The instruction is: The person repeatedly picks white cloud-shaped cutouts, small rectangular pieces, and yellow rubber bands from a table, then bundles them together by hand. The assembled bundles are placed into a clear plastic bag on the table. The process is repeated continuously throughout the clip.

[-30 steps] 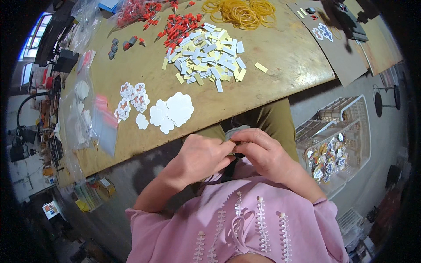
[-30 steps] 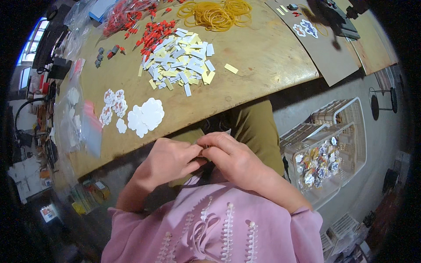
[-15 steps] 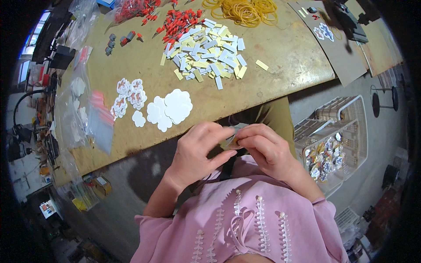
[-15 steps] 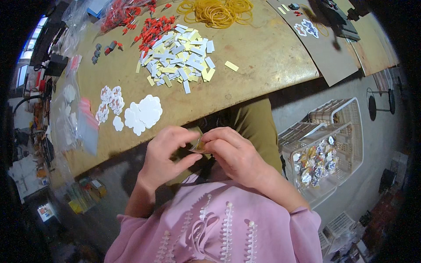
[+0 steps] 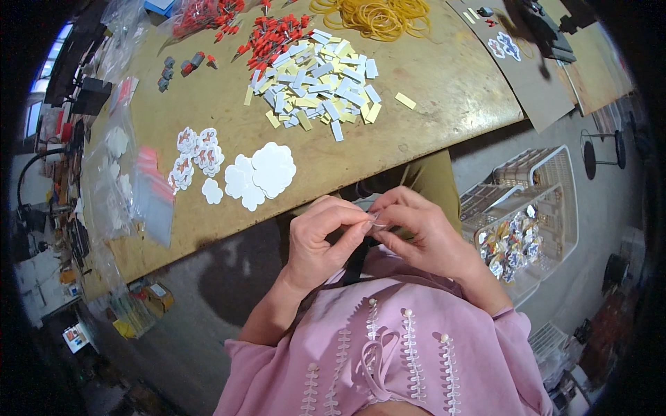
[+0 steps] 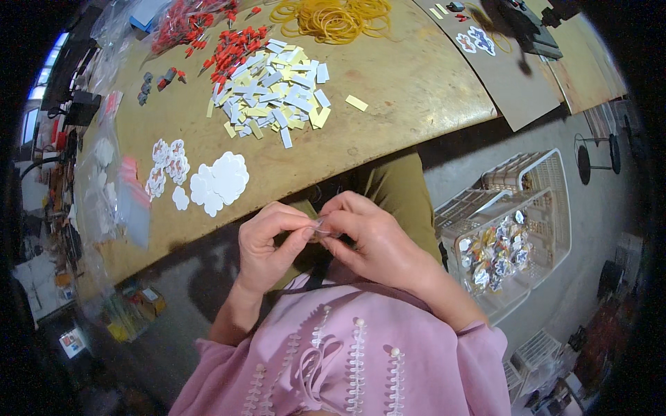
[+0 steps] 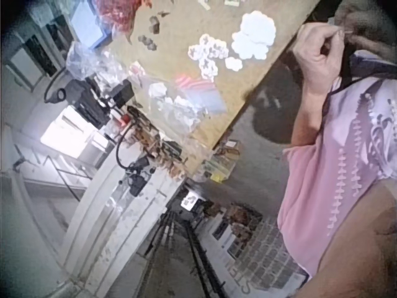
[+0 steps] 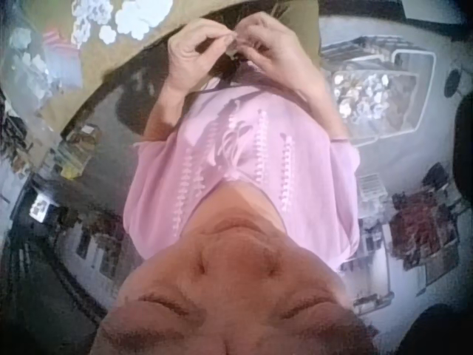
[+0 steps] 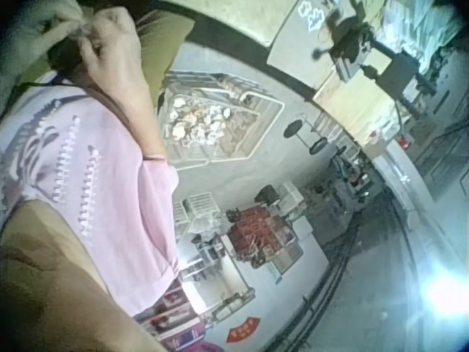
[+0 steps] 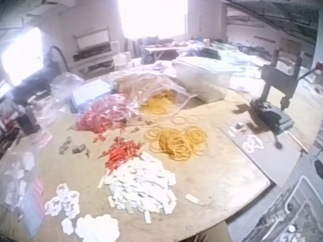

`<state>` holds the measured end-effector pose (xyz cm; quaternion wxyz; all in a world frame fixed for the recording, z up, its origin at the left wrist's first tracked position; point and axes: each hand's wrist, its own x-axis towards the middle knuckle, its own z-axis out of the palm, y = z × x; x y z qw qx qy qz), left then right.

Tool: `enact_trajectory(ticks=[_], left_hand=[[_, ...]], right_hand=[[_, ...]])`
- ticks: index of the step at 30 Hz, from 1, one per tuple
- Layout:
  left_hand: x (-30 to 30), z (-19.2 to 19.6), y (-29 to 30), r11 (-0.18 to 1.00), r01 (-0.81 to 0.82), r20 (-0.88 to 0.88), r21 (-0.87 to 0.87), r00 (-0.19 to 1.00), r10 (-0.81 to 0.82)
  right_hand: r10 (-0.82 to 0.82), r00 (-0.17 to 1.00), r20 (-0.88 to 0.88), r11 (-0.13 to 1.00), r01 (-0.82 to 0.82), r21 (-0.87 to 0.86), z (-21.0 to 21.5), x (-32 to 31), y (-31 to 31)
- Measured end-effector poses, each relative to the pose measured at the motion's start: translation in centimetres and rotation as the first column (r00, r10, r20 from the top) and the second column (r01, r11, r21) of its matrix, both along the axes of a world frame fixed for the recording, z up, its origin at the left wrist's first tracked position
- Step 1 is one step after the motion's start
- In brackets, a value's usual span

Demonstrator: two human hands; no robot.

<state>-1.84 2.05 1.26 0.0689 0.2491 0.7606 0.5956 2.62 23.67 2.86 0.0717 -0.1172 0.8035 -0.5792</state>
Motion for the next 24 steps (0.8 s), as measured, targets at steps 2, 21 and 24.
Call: enact_trajectory(ticks=[2,21,24], left_hand=[[0.1,-0.2,0.1,1.000,0.007,0.016,-0.002,1.000,-0.007],[0.2,-0.9,0.3,1.000,0.027,0.037,-0.003,0.999,-0.027],[0.5,-1.4,0.3,0.997,0.022,0.213,0.075,0.976,-0.038]], right_hand=[[0.055,0.998,-0.002,0.997,-0.055,0.057,-0.3,-0.1,0.3],[0.071,0.996,-0.055,0.974,-0.057,0.221,-0.7,-0.4,0.9],[0.051,0.998,0.046,0.993,-0.056,0.105,-0.7,-0.3,1.2]])
